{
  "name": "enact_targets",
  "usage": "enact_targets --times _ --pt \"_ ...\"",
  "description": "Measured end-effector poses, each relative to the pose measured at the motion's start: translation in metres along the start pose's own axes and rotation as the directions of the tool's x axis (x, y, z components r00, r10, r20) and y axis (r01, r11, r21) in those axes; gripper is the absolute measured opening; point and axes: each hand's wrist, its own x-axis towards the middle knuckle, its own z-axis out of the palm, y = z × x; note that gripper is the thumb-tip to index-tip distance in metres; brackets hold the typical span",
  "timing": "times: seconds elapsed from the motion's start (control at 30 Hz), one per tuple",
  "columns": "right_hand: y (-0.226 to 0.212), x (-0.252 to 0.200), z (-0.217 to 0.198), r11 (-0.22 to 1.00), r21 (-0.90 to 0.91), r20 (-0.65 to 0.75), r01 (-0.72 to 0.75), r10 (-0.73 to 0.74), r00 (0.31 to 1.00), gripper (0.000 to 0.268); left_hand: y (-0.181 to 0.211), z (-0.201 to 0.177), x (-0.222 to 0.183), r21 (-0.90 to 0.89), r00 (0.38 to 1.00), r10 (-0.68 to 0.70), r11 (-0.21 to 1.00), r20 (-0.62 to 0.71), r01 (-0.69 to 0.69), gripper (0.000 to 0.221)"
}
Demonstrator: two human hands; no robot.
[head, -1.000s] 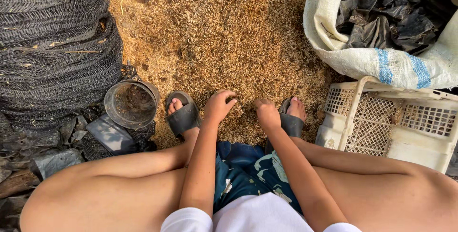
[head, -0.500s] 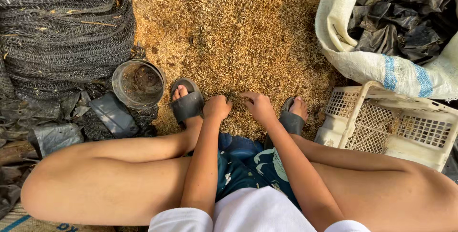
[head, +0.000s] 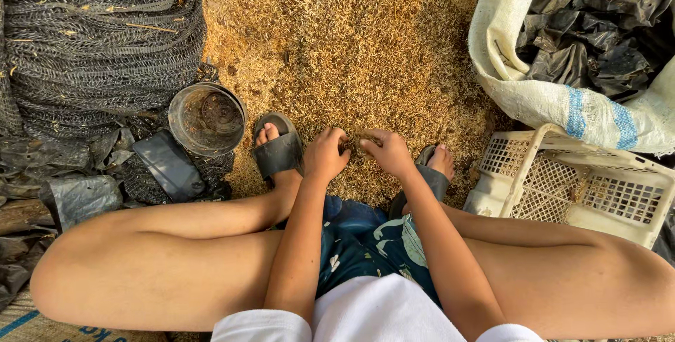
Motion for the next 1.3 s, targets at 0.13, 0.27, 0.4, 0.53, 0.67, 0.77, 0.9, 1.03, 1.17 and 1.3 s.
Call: enact_targets --times 0.13,0.27,0.4,0.53,0.67,0.77,0.9,1.03,1.17,1.3 --pt "-0.001 0.004 -0.007 0.982 0.188 -0.017 0.031 -0.028 0.999 0.035 0.009 0.0 -0.003 0.149 0.975 0.217 0.967 -0.056 -0.207 0.028" --pt "-0.004 -0.001 -0.011 0.997 0.041 -0.134 0.072 -0.066 0.989 0.034 0.007 0.008 0.002 0.166 0.951 0.3 0.944 -0.069 -0.286 0.021" --pt "-0.011 -0.009 -0.007 0.971 -0.073 0.0 0.23 -0.23 0.973 0.035 0.001 0.013 0.009 -0.067 0.972 0.187 0.978 -0.141 -0.197 0.009" --pt "-0.017 -0.016 0.003 0.95 -0.261 0.033 0.174 -0.171 0.985 0.041 -0.003 0.015 0.009 -0.178 0.989 0.027 0.983 -0.147 -0.053 0.012" --pt "-0.019 -0.024 0.016 0.809 -0.53 0.003 0.252 -0.296 0.955 0.036 -0.006 0.011 0.004 -0.104 0.97 0.008 0.994 -0.243 -0.035 0.021" --pt "-0.019 -0.026 0.019 0.743 -0.603 -0.057 0.29 -0.402 0.914 0.033 -0.006 0.011 0.003 -0.047 0.962 0.066 0.996 -0.266 -0.081 0.026" --pt "-0.019 -0.026 0.017 0.878 -0.316 -0.167 0.361 -0.426 0.889 0.029 -0.007 0.016 0.003 -0.025 0.94 0.118 0.991 -0.32 -0.133 0.029" --pt "-0.017 -0.022 0.011 0.887 -0.247 -0.171 0.39 -0.436 0.883 0.027 -0.011 0.021 0.006 -0.072 0.956 0.062 0.994 -0.287 -0.086 0.033" --pt "-0.013 -0.019 0.01 0.902 -0.331 -0.11 0.278 -0.33 0.938 0.027 -0.018 0.024 0.006 -0.016 0.956 0.06 0.998 -0.287 -0.067 0.035" --pt "-0.014 -0.023 0.015 0.857 -0.43 -0.093 0.285 -0.356 0.93 0.024 -0.025 0.028 0.005 -0.002 0.94 0.072 0.997 -0.334 -0.077 0.036"
